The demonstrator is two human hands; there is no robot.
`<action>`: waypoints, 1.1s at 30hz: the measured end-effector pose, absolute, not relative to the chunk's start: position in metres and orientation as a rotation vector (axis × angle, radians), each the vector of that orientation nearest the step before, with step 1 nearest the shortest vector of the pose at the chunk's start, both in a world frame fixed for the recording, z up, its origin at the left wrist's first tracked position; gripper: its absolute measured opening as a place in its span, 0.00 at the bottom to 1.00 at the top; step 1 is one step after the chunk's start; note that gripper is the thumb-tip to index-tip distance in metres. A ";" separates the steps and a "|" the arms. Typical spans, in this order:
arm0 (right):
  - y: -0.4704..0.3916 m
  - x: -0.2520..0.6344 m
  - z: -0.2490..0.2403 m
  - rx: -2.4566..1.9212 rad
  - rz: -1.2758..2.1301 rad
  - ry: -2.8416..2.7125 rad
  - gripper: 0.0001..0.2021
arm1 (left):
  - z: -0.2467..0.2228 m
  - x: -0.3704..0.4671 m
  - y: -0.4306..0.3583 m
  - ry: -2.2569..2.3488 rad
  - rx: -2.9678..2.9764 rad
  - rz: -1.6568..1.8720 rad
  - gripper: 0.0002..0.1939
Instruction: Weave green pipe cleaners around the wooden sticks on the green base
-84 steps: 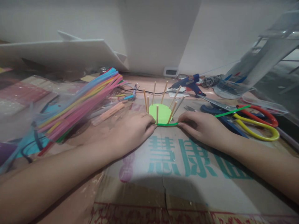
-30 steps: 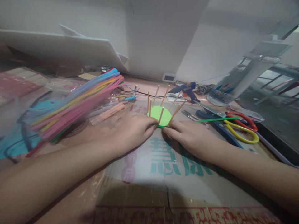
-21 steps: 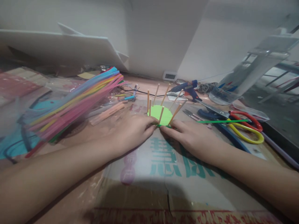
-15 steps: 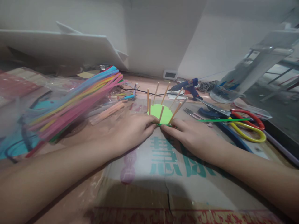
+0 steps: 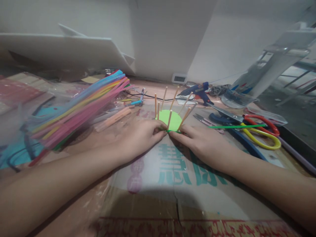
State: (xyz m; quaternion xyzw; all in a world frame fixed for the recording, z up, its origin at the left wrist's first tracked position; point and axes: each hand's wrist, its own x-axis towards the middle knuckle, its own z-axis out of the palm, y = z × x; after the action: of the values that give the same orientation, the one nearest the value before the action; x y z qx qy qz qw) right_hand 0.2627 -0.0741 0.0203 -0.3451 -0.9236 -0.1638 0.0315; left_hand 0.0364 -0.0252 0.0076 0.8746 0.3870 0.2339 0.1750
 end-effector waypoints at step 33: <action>-0.070 0.278 0.023 -1.394 -0.279 -2.602 0.08 | 0.007 0.039 -0.027 1.175 2.375 0.632 0.10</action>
State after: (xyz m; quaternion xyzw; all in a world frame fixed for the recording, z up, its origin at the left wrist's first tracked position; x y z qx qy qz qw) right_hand 0.2785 -0.0697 0.0228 -0.4684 -0.8741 -0.0936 0.0879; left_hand 0.0387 -0.0268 0.0075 0.8529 0.4219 0.2270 0.2075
